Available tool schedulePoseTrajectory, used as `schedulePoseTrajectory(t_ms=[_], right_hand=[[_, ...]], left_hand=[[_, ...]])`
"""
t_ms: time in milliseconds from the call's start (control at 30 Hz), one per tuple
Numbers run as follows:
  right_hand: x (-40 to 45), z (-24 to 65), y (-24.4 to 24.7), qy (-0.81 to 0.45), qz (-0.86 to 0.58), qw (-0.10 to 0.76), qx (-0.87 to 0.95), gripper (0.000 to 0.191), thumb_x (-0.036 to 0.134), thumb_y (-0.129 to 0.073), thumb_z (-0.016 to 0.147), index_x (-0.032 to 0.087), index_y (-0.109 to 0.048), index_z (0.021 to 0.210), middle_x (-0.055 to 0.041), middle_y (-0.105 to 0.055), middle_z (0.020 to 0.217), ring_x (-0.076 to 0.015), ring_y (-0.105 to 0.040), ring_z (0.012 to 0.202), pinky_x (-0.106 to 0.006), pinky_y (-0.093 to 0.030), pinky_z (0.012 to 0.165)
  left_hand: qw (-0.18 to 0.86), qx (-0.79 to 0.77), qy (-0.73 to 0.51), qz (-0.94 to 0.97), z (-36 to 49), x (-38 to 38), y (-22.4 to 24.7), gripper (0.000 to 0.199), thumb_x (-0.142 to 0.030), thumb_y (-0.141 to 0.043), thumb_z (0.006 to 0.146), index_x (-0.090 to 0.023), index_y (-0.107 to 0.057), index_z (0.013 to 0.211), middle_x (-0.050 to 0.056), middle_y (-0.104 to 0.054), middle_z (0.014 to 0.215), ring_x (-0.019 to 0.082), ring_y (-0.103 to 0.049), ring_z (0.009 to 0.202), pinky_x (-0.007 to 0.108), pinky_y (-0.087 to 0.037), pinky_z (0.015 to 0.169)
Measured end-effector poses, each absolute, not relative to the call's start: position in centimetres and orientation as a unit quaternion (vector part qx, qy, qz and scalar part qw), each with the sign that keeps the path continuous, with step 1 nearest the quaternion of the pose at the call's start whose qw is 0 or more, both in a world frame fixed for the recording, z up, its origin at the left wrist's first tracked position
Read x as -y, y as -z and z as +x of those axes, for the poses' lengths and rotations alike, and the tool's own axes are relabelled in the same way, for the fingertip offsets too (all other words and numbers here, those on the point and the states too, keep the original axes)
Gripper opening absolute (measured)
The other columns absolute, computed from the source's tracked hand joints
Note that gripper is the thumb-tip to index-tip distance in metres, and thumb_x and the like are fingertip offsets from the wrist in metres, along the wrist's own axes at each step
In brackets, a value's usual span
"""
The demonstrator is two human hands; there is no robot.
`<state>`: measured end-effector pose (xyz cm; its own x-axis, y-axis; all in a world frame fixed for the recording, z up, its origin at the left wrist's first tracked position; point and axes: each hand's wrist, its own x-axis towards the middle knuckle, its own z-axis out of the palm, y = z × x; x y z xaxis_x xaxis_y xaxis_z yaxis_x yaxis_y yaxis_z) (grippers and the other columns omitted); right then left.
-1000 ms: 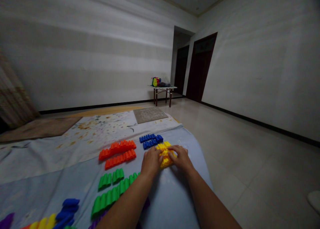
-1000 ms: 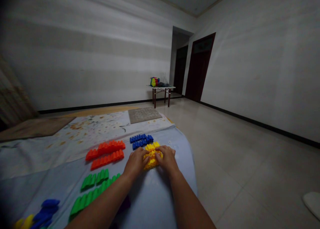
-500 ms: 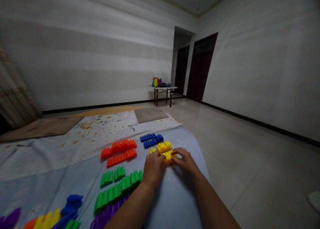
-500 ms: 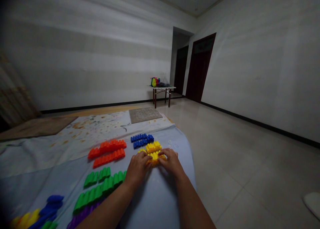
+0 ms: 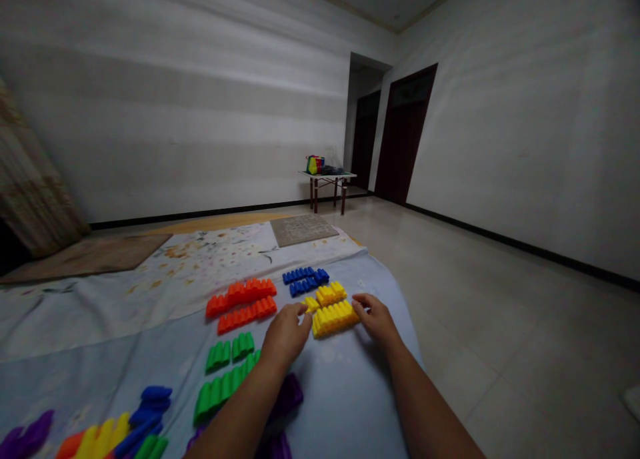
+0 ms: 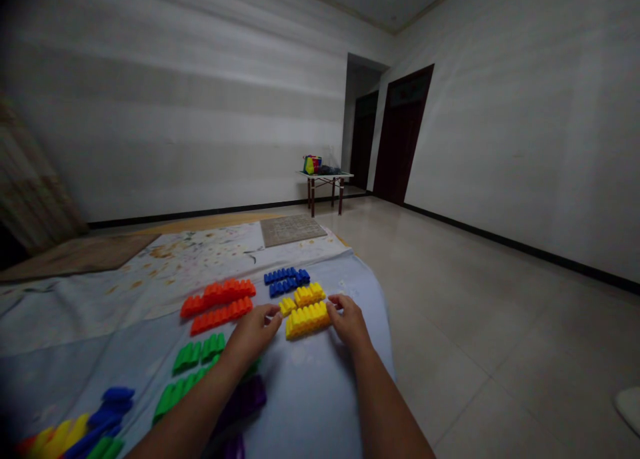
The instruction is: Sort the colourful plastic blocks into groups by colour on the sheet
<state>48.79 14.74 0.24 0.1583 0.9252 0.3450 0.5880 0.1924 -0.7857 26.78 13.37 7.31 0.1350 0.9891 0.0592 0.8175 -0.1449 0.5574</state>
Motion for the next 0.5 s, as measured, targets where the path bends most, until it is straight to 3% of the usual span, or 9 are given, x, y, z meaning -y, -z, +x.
schedulePoseTrajectory(t_ms=[133, 300, 500], right_hand=[[-14.8, 48.7, 0.1, -0.202, -0.61, 0.437, 0.629, 0.031, 0.038, -0.046, 0.079, 0.017, -0.065, 0.093, -0.0077, -0.067, 0.091, -0.0187, -0.061, 0.082, -0.03, -0.048, 0.076], [-14.8, 48.5, 0.2, -0.207, -0.608, 0.429, 0.636, 0.032, 0.04, -0.045, 0.08, 0.018, -0.066, 0.088, -0.0058, -0.068, 0.087, -0.0182, -0.062, 0.082, -0.028, -0.048, 0.077], [-15.2, 48.6, -0.4, -0.19, -0.611, 0.473, 0.606, 0.037, 0.043, -0.041, 0.082, 0.017, -0.065, 0.094, -0.0075, -0.068, 0.095, -0.019, -0.061, 0.088, -0.029, -0.048, 0.076]], left_hand=[[0.205, -0.618, -0.18, 0.737, 27.8, -12.9, -6.6, 0.038, -0.032, -0.046, 0.081, -0.014, -0.059, 0.111, 0.01, -0.063, 0.113, 0.019, -0.058, 0.098, 0.026, -0.041, 0.083], [0.217, -0.602, -0.153, 0.753, 28.9, -12.5, -6.3, 0.029, -0.03, -0.047, 0.079, -0.017, -0.064, 0.1, 0.007, -0.068, 0.101, 0.018, -0.061, 0.092, 0.024, -0.042, 0.079], [0.216, -0.633, -0.151, 0.728, 27.3, -14.4, -6.4, 0.03, -0.023, -0.044, 0.079, -0.014, -0.061, 0.102, 0.009, -0.066, 0.105, 0.017, -0.059, 0.097, 0.024, -0.041, 0.078]])
